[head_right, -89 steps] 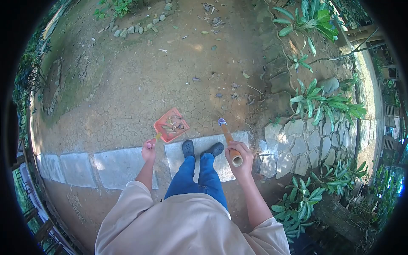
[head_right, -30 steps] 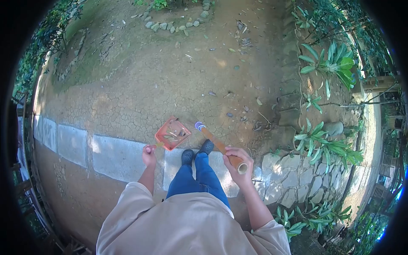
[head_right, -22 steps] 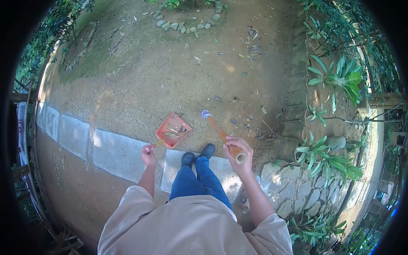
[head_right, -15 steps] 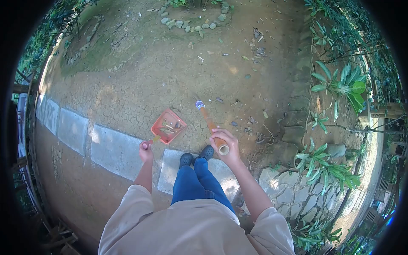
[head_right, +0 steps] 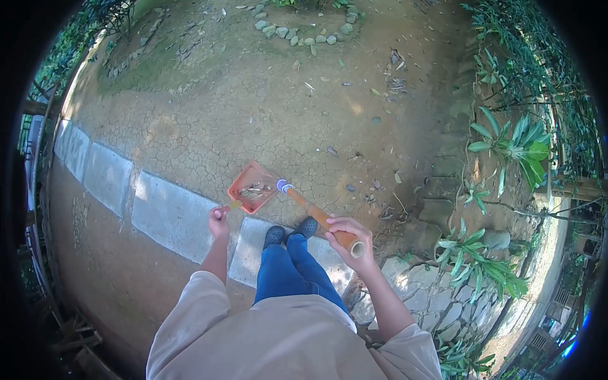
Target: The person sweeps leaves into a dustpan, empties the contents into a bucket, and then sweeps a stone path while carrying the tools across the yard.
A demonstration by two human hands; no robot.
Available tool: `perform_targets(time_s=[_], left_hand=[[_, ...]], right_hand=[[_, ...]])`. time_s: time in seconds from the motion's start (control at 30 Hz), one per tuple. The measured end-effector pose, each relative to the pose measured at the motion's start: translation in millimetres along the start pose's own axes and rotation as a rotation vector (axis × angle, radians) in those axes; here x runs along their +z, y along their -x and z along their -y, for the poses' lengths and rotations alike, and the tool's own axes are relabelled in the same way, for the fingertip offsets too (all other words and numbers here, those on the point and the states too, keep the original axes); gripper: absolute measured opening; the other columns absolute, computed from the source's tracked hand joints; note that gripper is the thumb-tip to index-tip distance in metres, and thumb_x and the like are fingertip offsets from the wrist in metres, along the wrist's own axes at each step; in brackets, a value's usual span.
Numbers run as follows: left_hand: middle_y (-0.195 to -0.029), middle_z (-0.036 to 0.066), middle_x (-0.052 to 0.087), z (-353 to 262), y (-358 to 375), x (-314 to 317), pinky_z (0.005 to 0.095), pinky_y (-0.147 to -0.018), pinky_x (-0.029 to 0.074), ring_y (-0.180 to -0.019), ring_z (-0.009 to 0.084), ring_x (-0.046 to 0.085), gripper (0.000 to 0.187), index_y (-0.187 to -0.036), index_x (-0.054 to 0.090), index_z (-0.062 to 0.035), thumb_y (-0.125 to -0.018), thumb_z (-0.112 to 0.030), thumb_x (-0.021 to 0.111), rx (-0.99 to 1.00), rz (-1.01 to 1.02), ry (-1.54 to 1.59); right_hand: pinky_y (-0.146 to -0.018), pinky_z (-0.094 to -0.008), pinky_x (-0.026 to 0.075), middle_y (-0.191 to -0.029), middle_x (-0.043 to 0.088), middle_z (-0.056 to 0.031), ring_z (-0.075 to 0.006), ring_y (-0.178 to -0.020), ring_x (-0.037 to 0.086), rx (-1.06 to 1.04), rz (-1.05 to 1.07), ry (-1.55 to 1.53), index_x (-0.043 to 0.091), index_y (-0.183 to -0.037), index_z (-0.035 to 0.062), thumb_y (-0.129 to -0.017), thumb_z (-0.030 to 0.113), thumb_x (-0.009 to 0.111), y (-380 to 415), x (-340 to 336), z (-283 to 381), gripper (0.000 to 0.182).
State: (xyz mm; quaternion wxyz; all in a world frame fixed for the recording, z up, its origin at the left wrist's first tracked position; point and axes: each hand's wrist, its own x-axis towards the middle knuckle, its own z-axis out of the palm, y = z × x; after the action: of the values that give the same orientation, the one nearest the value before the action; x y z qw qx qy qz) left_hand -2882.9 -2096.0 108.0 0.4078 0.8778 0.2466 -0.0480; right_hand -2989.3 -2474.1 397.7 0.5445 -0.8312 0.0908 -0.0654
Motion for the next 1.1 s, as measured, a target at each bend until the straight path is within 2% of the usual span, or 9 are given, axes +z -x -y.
perform_targets(time_s=[0.27, 0.4, 0.5, 0.6, 0.83, 0.97, 1.1], left_hand=[[-0.101, 0.012, 0.07, 30, 5, -6, 0.0371, -0.086, 0.052, -0.091, 0.0257, 0.066, 0.029, -0.115, 0.062, -0.0076, -0.087, -0.001, 0.07, 0.098, 0.096, 0.07], [-0.101, 0.013, 0.071, 13, 11, -20, 0.0388, -0.086, 0.053, -0.093, 0.028, 0.067, 0.028, -0.115, 0.063, -0.009, -0.088, -0.004, 0.07, 0.138, 0.15, -0.076], [-0.103, 0.014, 0.071, 8, 11, -25, 0.0402, -0.086, 0.053, -0.096, 0.0302, 0.068, 0.028, -0.115, 0.063, -0.0104, -0.088, -0.005, 0.07, 0.147, 0.21, -0.129], [-0.105, 0.014, 0.071, 3, 12, -27, 0.0407, -0.087, 0.053, -0.098, 0.0315, 0.069, 0.028, -0.115, 0.064, -0.0112, -0.088, -0.006, 0.071, 0.137, 0.24, -0.141], [-0.107, 0.013, 0.071, -6, 9, -17, 0.0396, -0.088, 0.052, -0.097, 0.0299, 0.068, 0.034, -0.118, 0.064, -0.0109, -0.086, -0.013, 0.075, 0.129, 0.264, -0.128], [-0.107, 0.011, 0.072, 0, 5, -12, 0.039, -0.088, 0.052, -0.097, 0.0284, 0.068, 0.039, -0.119, 0.064, -0.0114, -0.083, -0.016, 0.079, 0.116, 0.247, -0.159], [-0.103, 0.012, 0.072, -1, 6, -9, 0.041, -0.086, 0.053, -0.095, 0.0308, 0.068, 0.031, -0.113, 0.068, -0.0144, -0.083, -0.014, 0.078, 0.124, 0.217, -0.135]], right_hand=[[-0.095, -0.0382, 0.053, -0.105, 0.073, -0.0131, -0.0284, -0.106, 0.07, 0.071, -0.171, 0.098, 0.068, -0.089, 0.0013, -0.078, -0.005, 0.077, 24, -4, 9, 0.015], [-0.095, -0.0381, 0.052, -0.104, 0.073, -0.0131, -0.0288, -0.105, 0.07, 0.094, -0.249, 0.193, 0.068, -0.089, 0.001, -0.078, -0.005, 0.076, 39, 5, 8, 0.015], [-0.093, -0.0393, 0.055, -0.102, 0.072, -0.014, -0.0315, -0.103, 0.071, 0.075, -0.277, 0.247, 0.068, -0.089, 0.0015, -0.076, -0.003, 0.078, 51, 16, -1, 0.017], [-0.092, -0.0402, 0.056, -0.101, 0.072, -0.0143, -0.0318, -0.102, 0.071, 0.045, -0.214, 0.261, 0.068, -0.088, 0.0025, -0.076, -0.002, 0.079, 61, 30, -3, 0.017], [-0.092, -0.0374, 0.054, -0.101, 0.073, -0.0132, -0.0293, -0.101, 0.071, 0.105, -0.148, 0.138, 0.069, -0.087, 0.0023, -0.077, -0.002, 0.078, 78, 42, 16, 0.014], [-0.09, -0.0346, 0.053, -0.102, 0.074, -0.0109, -0.0253, -0.103, 0.071, 0.284, -0.332, 0.031, 0.067, -0.089, 0.0019, -0.078, -0.003, 0.077, 91, 27, 25, 0.015], [-0.091, -0.0351, 0.052, -0.102, 0.073, -0.0118, -0.0251, -0.103, 0.071, 0.271, -0.403, 0.042, 0.067, -0.09, 0.0019, -0.079, -0.004, 0.076, 97, 18, 42, 0.016]])
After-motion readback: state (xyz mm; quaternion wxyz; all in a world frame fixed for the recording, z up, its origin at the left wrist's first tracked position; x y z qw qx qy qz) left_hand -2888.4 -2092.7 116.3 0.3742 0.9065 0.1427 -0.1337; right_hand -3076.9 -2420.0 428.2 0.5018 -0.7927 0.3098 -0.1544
